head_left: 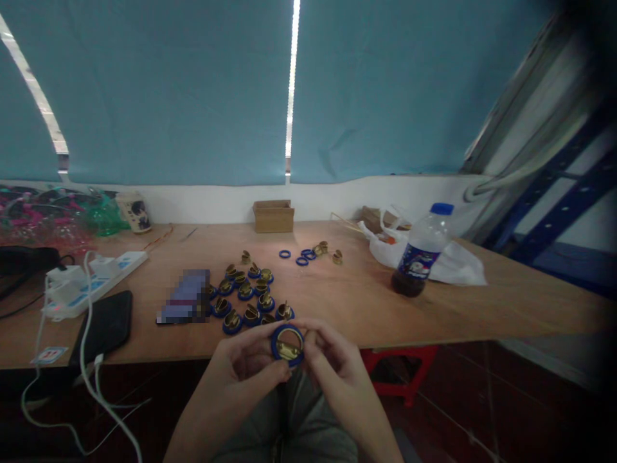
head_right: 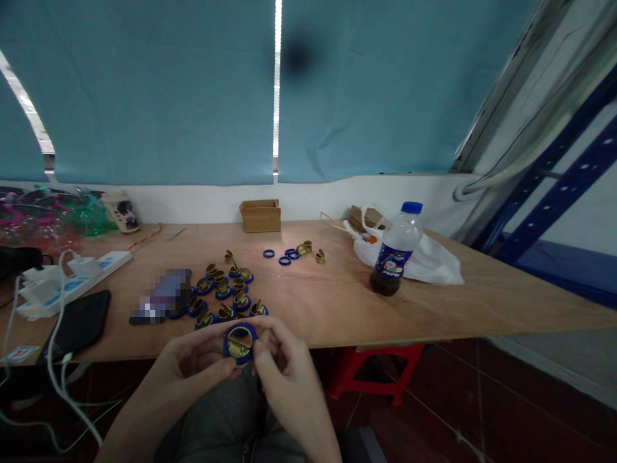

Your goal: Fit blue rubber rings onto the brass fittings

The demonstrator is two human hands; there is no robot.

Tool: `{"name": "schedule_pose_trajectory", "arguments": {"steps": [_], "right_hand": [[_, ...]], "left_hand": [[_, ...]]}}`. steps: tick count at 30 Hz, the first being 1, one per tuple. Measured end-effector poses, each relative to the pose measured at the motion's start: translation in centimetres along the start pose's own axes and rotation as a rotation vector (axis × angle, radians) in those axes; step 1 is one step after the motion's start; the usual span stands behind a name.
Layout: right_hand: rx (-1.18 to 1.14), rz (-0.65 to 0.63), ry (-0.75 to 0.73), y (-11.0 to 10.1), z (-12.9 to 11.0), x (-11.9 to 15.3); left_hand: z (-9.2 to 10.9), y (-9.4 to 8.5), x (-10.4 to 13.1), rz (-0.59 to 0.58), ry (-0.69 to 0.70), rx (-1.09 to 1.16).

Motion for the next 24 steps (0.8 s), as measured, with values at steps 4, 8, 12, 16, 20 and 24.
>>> {"name": "schedule_pose_trajectory", "arguments": {"steps": [4, 8, 12, 16, 20, 24], "right_hand": [[0.024, -0.007, -0.034, -0.04, -0.12, 0.18], [0.046, -0.003, -0.068, -0.25, 0.06, 0.29], [0.094, 0.035, -0.128, -0.58, 0.07, 0.35], [0.133, 0.034, -0.166, -0.67, -0.03, 0.57], [0.128, 0.005, -0.118, -0.55, 0.17, 0.64], [0.187, -0.012, -0.080, -0.32, 0.39, 0.46]], "left_hand": [[0.12, -0.24, 0.19, -0.011, 0.019, -0.006], [0.13, -0.06, 0.40, -0.060, 0.024, 0.017], [-0.02, 0.21, 0.53, -0.089, 0.031, 0.020], [-0.11, 0.10, 0.47, -0.042, 0.049, -0.032], [0.12, 0.15, 0.34, -0.035, 0.059, -0.107], [0.24, 0.22, 0.15, 0.021, 0.086, -0.161]]}}
Point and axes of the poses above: each hand's wrist, its own x-axis away from the middle knuckle, its own y-axis out of the palm, z = x × y, the point moved 3 cm from there along -x, towards the middle knuckle, and after that the axes turned 3 degrees about -z, right-handed, at the moved point
